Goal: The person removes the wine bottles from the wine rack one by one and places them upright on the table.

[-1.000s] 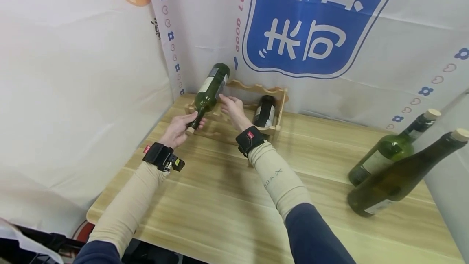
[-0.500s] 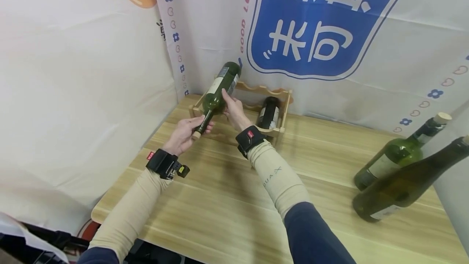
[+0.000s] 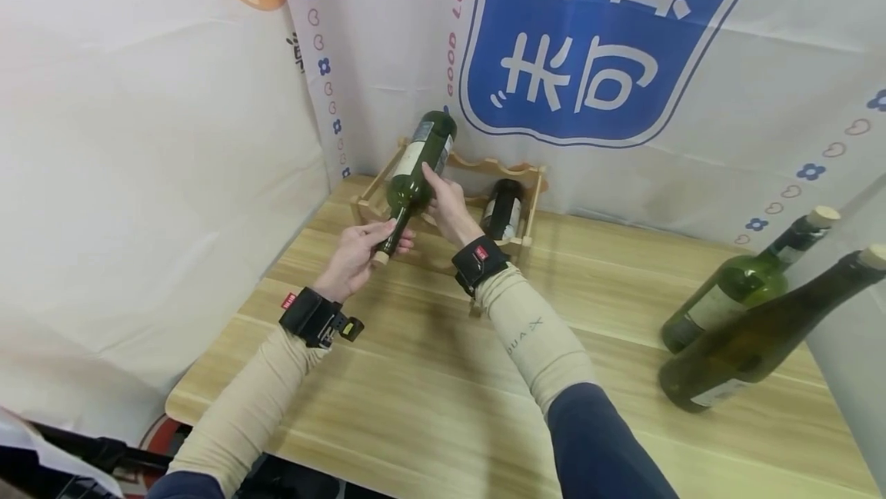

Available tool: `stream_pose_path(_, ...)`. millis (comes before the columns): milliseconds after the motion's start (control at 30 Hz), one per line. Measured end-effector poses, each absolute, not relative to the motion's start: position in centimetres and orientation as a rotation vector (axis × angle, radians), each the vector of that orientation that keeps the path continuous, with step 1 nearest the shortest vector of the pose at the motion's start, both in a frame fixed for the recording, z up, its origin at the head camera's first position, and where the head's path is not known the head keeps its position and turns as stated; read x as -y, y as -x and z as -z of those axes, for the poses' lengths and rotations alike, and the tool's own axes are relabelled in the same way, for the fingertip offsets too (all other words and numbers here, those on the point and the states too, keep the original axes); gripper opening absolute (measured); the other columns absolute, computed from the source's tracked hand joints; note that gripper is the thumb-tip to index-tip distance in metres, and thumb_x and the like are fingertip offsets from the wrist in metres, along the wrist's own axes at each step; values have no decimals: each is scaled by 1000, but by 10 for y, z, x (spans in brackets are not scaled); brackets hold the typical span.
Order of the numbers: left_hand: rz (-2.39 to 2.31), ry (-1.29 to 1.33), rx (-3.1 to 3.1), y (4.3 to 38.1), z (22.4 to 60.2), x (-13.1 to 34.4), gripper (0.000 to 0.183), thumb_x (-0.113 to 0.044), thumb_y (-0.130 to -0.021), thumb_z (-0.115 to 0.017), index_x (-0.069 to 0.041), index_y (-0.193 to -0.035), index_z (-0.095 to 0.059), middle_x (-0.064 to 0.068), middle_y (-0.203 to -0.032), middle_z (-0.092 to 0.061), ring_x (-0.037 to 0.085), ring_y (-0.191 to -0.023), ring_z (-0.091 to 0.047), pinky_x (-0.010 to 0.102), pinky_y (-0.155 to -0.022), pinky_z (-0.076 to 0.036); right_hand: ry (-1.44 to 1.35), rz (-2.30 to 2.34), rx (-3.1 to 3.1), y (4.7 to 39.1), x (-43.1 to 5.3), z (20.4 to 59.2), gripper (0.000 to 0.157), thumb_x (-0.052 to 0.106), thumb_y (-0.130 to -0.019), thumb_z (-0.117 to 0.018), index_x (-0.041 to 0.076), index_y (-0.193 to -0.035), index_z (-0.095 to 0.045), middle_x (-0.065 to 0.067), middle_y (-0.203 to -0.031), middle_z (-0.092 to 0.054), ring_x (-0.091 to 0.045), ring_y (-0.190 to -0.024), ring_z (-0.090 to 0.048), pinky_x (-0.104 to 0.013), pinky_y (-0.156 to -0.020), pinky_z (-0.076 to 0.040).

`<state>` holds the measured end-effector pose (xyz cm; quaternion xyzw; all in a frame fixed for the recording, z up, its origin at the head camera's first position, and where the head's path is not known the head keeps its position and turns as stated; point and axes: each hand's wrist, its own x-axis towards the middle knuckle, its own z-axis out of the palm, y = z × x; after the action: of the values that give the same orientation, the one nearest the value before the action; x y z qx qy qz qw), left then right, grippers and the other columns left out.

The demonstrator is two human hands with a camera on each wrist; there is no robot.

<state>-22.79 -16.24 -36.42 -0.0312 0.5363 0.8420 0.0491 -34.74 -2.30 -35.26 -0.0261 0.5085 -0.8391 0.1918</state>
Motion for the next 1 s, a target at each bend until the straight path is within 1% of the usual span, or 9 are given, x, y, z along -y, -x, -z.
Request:
stream_pose_path(67, -2571, 91, -1634, 227, 364, 157, 42, -12, -97, -56, 18, -126, -50, 12, -87, -74, 15, -72, -72, 24, -72, -60, 72, 2351, -1446, 346, 18, 353, 54, 35, -96, -57, -1, -136, -46, -10, -108, -62, -21, -100, -63, -38, -103, -47)
stream_pose_path(167, -2586, 83, -1628, 225, 364, 149, 36, -10, -97, -57, 17, -120, -54, 13, -86, -74, 16, -70, -72, 25, -71, -61, 71, 2352, -1452, 344, 11, 353, 55, 34, -96, -59, -1, -136, -46, -9, -106, -62, -21, -96, -64, -36, -99, -48)
stream_pose_path(267, -2595, 55, -1634, 224, 364, 142, 31, -9, -97, -57, 16, -115, -57, 13, -85, -74, 16, -70, -72, 25, -70, -61, 67, 2355, -1464, 342, 4, 352, 57, 34, -95, -60, -2, -136, -45, -9, -103, -63, -19, -92, -65, -34, -93, -50)
stream_pose_path(367, -2590, 34, -1634, 222, 364, 136, 29, -9, -97, -57, 15, -113, -59, 12, -85, -73, 16, -70, -72, 25, -69, -61, 70, 2360, -1487, 340, -3, 351, 57, 34, -94, -61, -3, -134, -45, -7, -98, -65, -17, -87, -66, -30, -86, -52)
stream_pose_path(467, -2578, 23, -1623, 221, 364, 129, 31, -9, -97, -56, 16, -115, -57, 12, -85, -73, 16, -71, -72, 25, -70, -61, 69, 2353, -1524, 340, -11, 351, 53, 33, -94, -61, -3, -130, -49, -5, -89, -67, -14, -80, -67, -27, -79, -54)
stream_pose_path(567, -2576, 28, -1615, 219, 365, 123, 33, -9, -97, -56, 18, -118, -55, 12, -85, -73, 16, -71, -71, 26, -70, -61, 69, 2350, -1527, 339, -17, 352, 50, 33, -93, -62, -3, -126, -52, -3, -84, -69, -14, -75, -67, -27, -75, -55)
stream_pose_path(833, -2560, 18, -1628, 218, 367, 106, 36, -8, -98, -55, 18, -121, -53, 12, -85, -72, 15, -70, -71, 25, -70, -61, 77, 2367, -1545, 336, -33, 355, 42, 33, -92, -64, -2, -115, -57, -3, -80, -69, -15, -70, -66, -27, -72, -56)
stream_pose_path(1000, -2564, 18, -1615, 218, 368, 95, 39, -7, -98, -54, 21, -125, -49, 11, -83, -71, 16, -69, -70, 24, -70, -61, 83, 2380, -1537, 335, -44, 355, 37, 34, -91, -65, 2, -110, -59, -4, -82, -69, -15, -70, -66, -27, -71, -57)
